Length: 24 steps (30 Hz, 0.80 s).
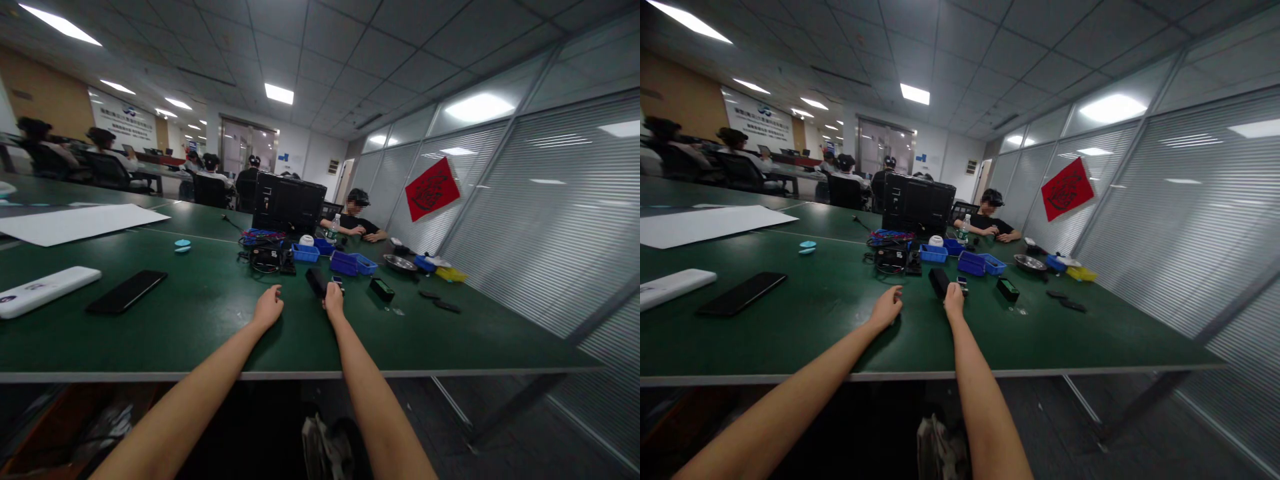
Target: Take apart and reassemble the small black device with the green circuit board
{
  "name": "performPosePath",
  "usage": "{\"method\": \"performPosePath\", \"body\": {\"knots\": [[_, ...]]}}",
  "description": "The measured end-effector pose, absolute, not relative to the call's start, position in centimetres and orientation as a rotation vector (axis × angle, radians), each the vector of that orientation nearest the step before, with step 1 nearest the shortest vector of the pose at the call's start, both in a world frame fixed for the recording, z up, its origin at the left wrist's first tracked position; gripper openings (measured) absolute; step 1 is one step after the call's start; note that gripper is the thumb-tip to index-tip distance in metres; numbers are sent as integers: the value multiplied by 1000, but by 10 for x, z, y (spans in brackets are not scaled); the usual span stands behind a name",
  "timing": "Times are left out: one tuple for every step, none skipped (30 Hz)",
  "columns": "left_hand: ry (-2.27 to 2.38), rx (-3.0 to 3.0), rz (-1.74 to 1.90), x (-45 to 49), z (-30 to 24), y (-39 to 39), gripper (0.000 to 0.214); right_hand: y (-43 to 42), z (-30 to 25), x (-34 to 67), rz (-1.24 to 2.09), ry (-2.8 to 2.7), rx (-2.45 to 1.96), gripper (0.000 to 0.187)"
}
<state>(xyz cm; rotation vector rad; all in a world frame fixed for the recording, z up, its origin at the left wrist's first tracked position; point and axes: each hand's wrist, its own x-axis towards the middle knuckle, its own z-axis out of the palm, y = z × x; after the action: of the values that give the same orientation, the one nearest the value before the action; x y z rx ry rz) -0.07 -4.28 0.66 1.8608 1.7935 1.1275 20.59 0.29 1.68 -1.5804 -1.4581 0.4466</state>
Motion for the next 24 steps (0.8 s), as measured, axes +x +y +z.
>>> {"method": "performPosePath", "body": {"knots": [[1794,1863,1131,-1,6,-42,45,3,16,205,481,-1480,-1631,49],[1794,1865,1135,-1,6,-42,45,2,16,204,472,-1501,-1693,49],[1793,1868,1138,0,6,-42,45,1,18,203,426,-1523,-1760,49],[1789,1872,1139,0,6,-42,44,-1,20,203,365,-1548,-1826,50],[1786,1875,1140,0,6,-42,44,-4,22,203,299,-1563,-1889,52],[1783,1875,1138,0,6,-42,44,-7,25,203,240,-1572,-1944,53],[1781,1875,1134,0,6,-42,44,-10,27,203,190,-1583,-1981,55],[1781,1874,1130,-1,6,-42,44,-13,30,203,143,-1601,-1992,56],[1781,1874,1127,-1,6,-42,43,-16,32,202,90,-1629,-1974,55],[1781,1875,1126,-1,5,-42,43,-18,34,202,32,-1671,-1927,53],[1779,1877,1127,-1,5,-41,43,-20,35,201,-27,-1727,-1860,50],[1777,1882,1132,-1,5,-41,43,-22,35,201,-79,-1789,-1789,46],[1776,1888,1137,-1,5,-41,43,-23,35,200,-124,-1855,-1724,43],[1775,1891,1138,-1,5,-41,43,-24,35,199,-161,-1918,-1674,42],[1774,1892,1137,-1,5,-42,43,-24,34,198,-193,-1973,-1642,42],[1775,1892,1133,-1,5,-42,42,-24,33,197,-221,-2006,-1632,41],[1778,1890,1128,-1,6,-42,42,-23,32,196,-240,-2021,-1633,38],[1779,1887,1123,-1,6,-42,42,-23,31,196,-249,-2022,-1637,34],[1779,1885,1120,-1,6,-43,42,-22,30,196,-247,-2015,-1642,30],[1777,1885,1121,-1,6,-43,42,-21,30,197,-241,-2002,-1648,27],[1774,1888,1124,-1,6,-42,42,-20,29,197,-236,-1983,-1654,25],[1771,1892,1126,-1,6,-42,42,-19,29,197,-234,-1960,-1661,24],[1769,1898,1130,-1,6,-42,42,-19,29,197,-238,-1930,-1669,23],[1768,1902,1135,-1,5,-42,42,-19,29,197,-243,-1894,-1681,23]]}}
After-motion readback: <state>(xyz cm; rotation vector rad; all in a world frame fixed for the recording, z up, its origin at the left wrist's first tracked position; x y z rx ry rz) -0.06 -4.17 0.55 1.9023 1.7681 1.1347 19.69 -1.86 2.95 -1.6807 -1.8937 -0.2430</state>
